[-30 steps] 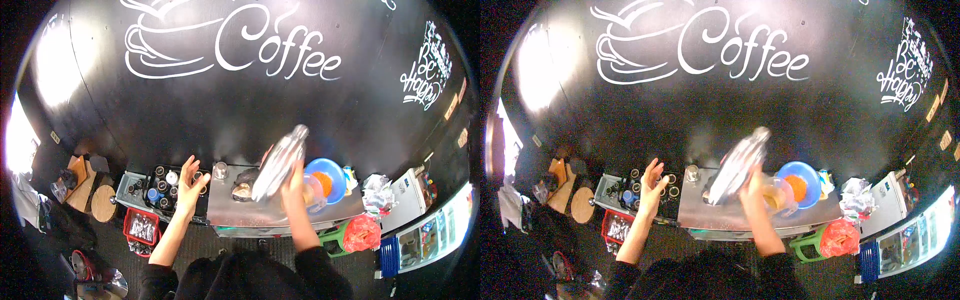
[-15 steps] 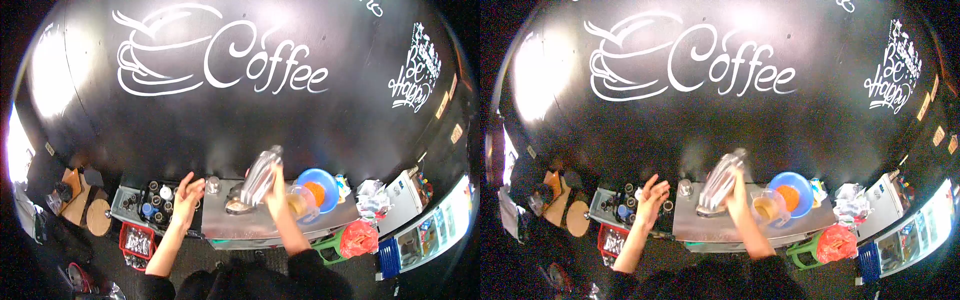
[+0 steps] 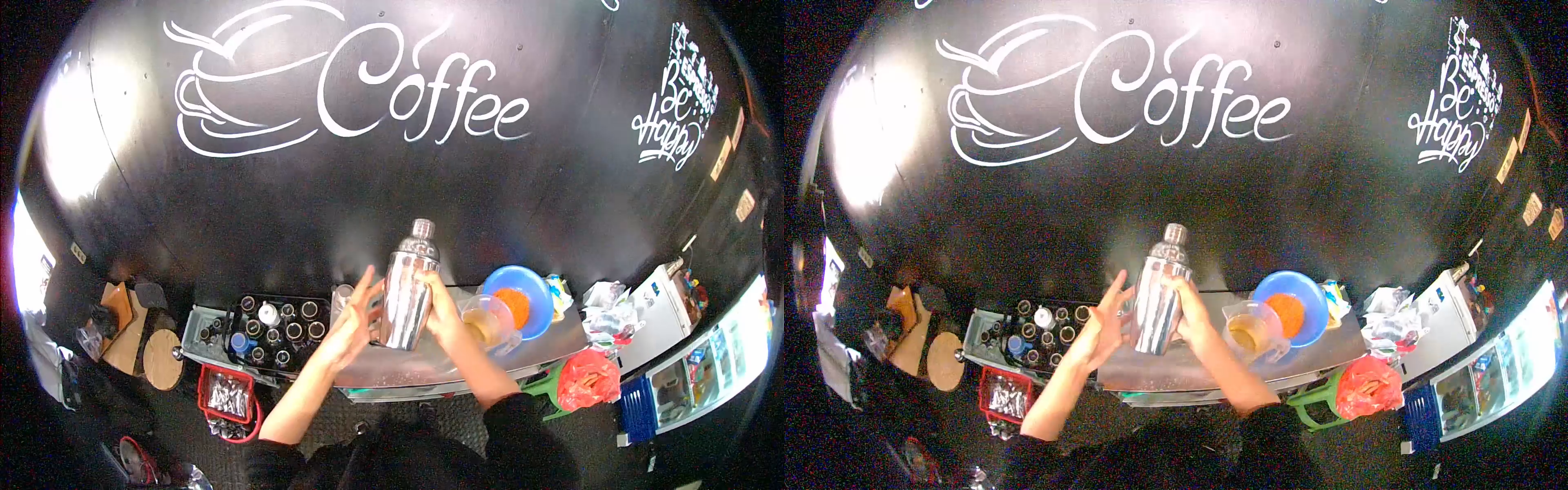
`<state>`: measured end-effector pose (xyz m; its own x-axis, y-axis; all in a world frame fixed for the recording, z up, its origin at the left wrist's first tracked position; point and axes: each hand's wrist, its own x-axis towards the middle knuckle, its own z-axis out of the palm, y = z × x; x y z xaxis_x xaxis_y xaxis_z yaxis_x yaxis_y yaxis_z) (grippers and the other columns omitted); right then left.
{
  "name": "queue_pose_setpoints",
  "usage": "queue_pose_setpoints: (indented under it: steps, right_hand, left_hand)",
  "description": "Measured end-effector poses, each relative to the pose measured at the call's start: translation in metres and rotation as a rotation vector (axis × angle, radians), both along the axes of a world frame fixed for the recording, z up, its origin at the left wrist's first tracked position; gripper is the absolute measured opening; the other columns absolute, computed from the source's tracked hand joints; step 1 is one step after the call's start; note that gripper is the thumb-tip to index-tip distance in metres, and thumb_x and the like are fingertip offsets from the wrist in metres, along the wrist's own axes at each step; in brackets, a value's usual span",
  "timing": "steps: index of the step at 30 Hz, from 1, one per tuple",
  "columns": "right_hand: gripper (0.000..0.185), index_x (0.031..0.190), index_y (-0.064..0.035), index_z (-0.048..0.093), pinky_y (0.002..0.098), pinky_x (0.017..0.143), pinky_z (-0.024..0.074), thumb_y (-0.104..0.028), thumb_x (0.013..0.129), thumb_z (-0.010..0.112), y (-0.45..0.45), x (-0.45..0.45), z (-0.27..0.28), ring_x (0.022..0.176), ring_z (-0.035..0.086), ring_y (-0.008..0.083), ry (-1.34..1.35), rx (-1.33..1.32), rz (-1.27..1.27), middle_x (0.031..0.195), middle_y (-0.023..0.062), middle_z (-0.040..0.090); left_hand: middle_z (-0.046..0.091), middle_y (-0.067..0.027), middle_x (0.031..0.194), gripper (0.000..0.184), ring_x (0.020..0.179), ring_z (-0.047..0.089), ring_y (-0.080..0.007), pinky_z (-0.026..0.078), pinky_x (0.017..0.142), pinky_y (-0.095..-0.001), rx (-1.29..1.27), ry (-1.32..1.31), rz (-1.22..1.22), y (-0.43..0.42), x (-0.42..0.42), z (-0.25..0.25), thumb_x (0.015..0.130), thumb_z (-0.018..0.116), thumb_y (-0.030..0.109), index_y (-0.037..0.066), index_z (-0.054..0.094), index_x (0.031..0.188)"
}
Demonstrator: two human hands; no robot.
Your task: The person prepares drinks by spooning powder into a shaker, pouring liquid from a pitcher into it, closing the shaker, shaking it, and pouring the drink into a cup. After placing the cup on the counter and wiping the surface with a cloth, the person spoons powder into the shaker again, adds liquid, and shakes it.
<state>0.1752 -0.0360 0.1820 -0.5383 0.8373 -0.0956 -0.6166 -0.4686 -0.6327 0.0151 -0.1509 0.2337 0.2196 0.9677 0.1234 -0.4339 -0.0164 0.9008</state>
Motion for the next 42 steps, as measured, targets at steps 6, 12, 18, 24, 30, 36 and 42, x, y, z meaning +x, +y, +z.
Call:
queue_pose_setpoints:
  steps: [6,12,18,24,30,36,42]
  right_hand:
    - [0.061,0.124,-0.0083,0.043,0.0372,0.085,0.0516,-0.005,0.069,0.068,0.039,0.004,0.031,0.097,0.06,0.0217,-0.09,0.377,-0.265,0.108,0.0083,0.059]
    - [0.072,0.126,-0.0082,0.042,0.0359,0.091,0.048,-0.015,0.063,0.077,0.032,-0.003,0.045,0.101,0.058,0.0192,-0.121,0.594,-0.246,0.111,0.0071,0.058]
    - [0.076,0.128,-0.0094,0.041,0.0351,0.091,0.0476,-0.017,0.062,0.079,0.022,-0.01,0.043,0.103,0.058,0.0191,-0.088,0.627,-0.223,0.111,0.0067,0.058]
    - [0.079,0.129,-0.0092,0.039,0.0346,0.091,0.0474,-0.014,0.061,0.079,0.013,-0.007,0.042,0.104,0.057,0.0185,-0.1,0.624,-0.175,0.113,0.0064,0.057]
    - [0.092,0.136,-0.0094,0.029,0.0361,0.095,0.0445,-0.01,0.059,0.08,0.009,-0.004,0.037,0.111,0.053,0.0196,-0.11,0.639,-0.163,0.12,0.0067,0.054]
    - [0.101,0.14,-0.0086,0.021,0.0376,0.101,0.0374,-0.011,0.059,0.082,0.007,0.019,0.058,0.124,0.04,0.0227,-0.28,0.775,-0.045,0.134,0.0089,0.039]
    - [0.108,0.142,-0.0105,0.019,0.0379,0.102,0.036,-0.019,0.056,0.085,0.002,0.017,0.111,0.122,0.042,0.0227,-0.16,1.037,-0.124,0.133,0.0118,0.04]
  left_hand:
    - [0.009,-0.0129,0.152,0.098,0.136,0.016,-0.0392,0.018,0.106,-0.0576,0.026,0.071,0.002,0.066,-0.022,-0.015,0.073,0.047,0.074,0.025,0.006,0.147]
    - [0.027,-0.0125,0.146,0.08,0.133,0.028,-0.0276,0.027,0.106,-0.0476,0.082,0.273,-0.089,0.069,-0.017,-0.002,0.088,0.053,0.049,0.014,0.013,0.147]
    - [0.038,-0.0085,0.137,0.085,0.127,0.036,-0.021,0.031,0.106,-0.0366,0.082,0.237,-0.014,0.071,-0.003,-0.02,0.076,0.074,0.014,0.006,0.022,0.142]
    - [0.052,-0.0077,0.119,0.079,0.106,0.054,-0.0172,0.044,0.094,-0.0333,0.059,0.332,0.043,0.06,0.012,-0.009,0.068,0.081,0.014,0.004,0.035,0.132]
    - [0.055,-0.007,0.109,0.077,0.095,0.058,-0.0152,0.048,0.087,-0.0328,0.168,0.179,0.086,0.066,0.017,-0.026,0.062,0.083,0.008,0.003,0.038,0.124]
    - [0.057,-0.0086,0.111,0.078,0.104,0.054,-0.0172,0.045,0.089,-0.0323,0.297,0.346,0.244,0.052,0.018,-0.001,0.056,0.081,0.009,0.003,0.043,0.124]
    - [0.059,-0.01,0.106,0.077,0.1,0.057,-0.0195,0.044,0.09,-0.034,0.366,0.527,0.336,0.045,0.02,0.012,0.053,0.082,0.02,0.002,0.046,0.119]
